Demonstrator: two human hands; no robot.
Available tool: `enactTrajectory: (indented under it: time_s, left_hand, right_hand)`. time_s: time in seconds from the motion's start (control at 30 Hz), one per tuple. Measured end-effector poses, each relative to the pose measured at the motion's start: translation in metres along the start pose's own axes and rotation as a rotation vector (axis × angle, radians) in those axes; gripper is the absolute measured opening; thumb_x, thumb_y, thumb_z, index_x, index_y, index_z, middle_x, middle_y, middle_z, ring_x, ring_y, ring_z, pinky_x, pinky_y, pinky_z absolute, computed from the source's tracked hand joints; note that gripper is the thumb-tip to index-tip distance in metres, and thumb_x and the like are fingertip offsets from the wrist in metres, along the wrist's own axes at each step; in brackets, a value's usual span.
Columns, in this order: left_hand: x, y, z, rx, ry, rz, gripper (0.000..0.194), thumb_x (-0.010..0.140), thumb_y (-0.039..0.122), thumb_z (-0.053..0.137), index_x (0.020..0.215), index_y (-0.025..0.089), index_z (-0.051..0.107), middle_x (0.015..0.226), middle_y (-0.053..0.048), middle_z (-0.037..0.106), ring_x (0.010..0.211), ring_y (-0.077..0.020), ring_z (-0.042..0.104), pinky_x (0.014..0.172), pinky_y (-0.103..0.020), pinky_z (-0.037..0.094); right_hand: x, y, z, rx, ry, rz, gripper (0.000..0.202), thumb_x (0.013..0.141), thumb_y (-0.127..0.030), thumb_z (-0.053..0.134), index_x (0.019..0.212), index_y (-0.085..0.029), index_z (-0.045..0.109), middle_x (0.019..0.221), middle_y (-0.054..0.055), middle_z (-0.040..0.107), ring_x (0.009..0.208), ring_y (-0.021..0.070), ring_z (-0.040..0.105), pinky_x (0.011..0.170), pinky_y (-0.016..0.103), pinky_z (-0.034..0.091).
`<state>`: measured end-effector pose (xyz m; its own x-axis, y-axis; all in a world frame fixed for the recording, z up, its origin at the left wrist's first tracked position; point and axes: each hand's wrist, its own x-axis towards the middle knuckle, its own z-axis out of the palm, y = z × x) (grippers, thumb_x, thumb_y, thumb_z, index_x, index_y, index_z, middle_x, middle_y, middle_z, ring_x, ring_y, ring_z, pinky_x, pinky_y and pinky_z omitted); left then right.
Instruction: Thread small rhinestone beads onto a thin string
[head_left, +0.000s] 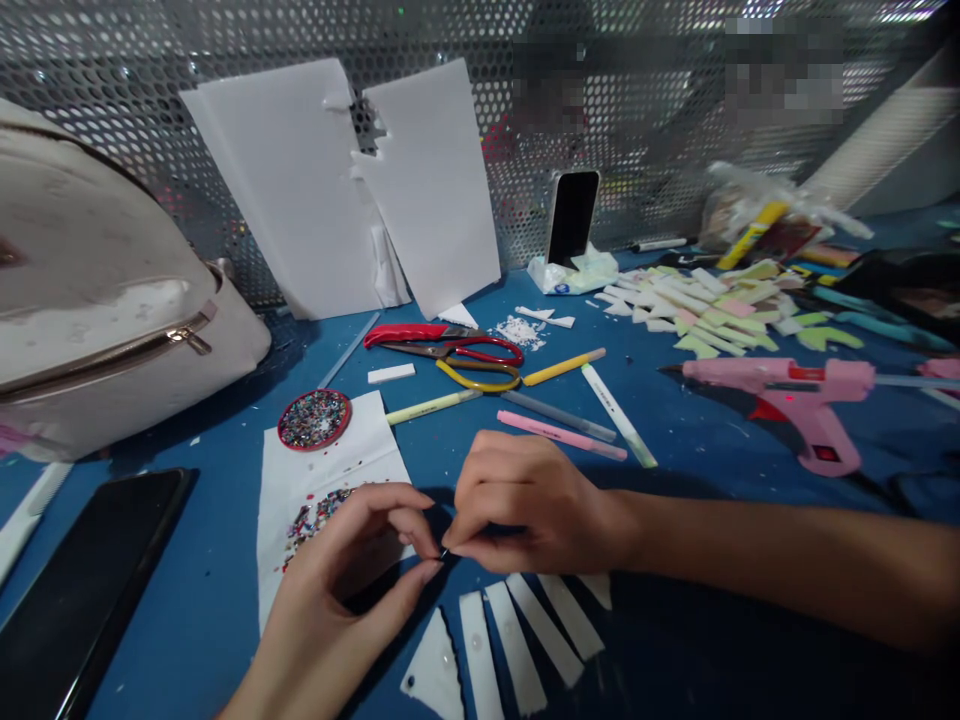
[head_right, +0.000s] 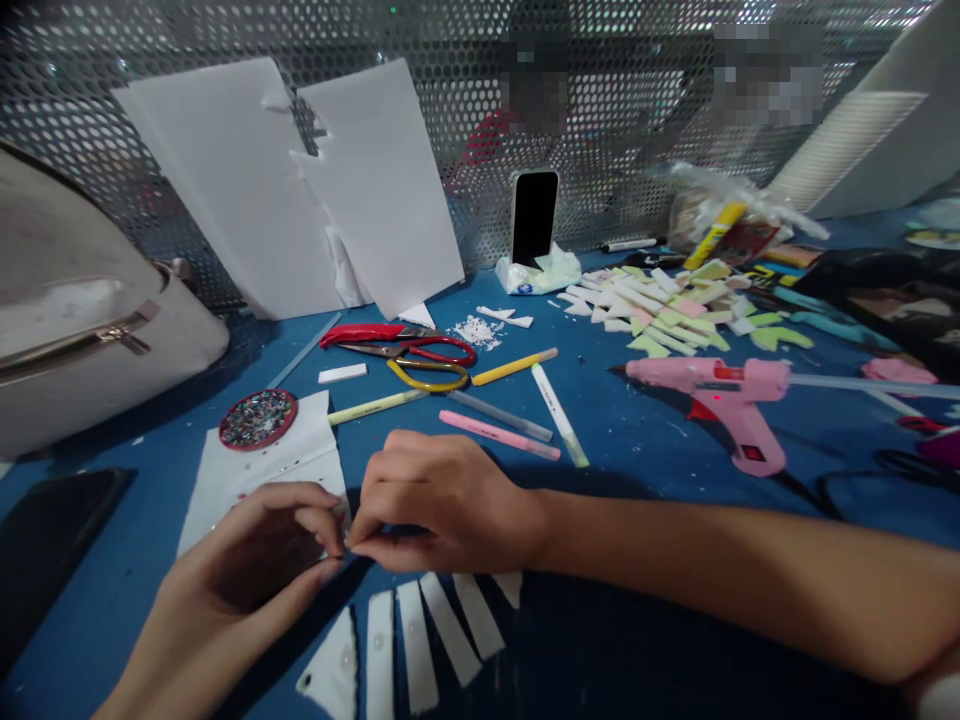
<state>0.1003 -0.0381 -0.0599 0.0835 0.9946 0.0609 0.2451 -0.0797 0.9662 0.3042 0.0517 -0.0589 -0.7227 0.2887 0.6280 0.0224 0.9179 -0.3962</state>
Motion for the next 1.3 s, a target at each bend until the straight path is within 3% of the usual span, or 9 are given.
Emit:
enactTrajectory:
  time_s: [1.3]
  left_hand:
    - [0.0011,-0.0018,-0.0001,0.085,-0.064,0.087,0.023,0.088,0.015,0.064,0.107,0.027,0.060,0.091,0.002,0.070,0.085,-0.0124,0.071,0.079,-0.020,0.059]
  right_hand:
    - [0.0012,-0.0013,-0.0009,0.000,-0.033,-0.002,0.009,0.091,-0.017,0.065,0.083,-0.015,0.069,0.080,0.001,0.068,0.074,0.0125,0.055,0.071,0.026,0.042]
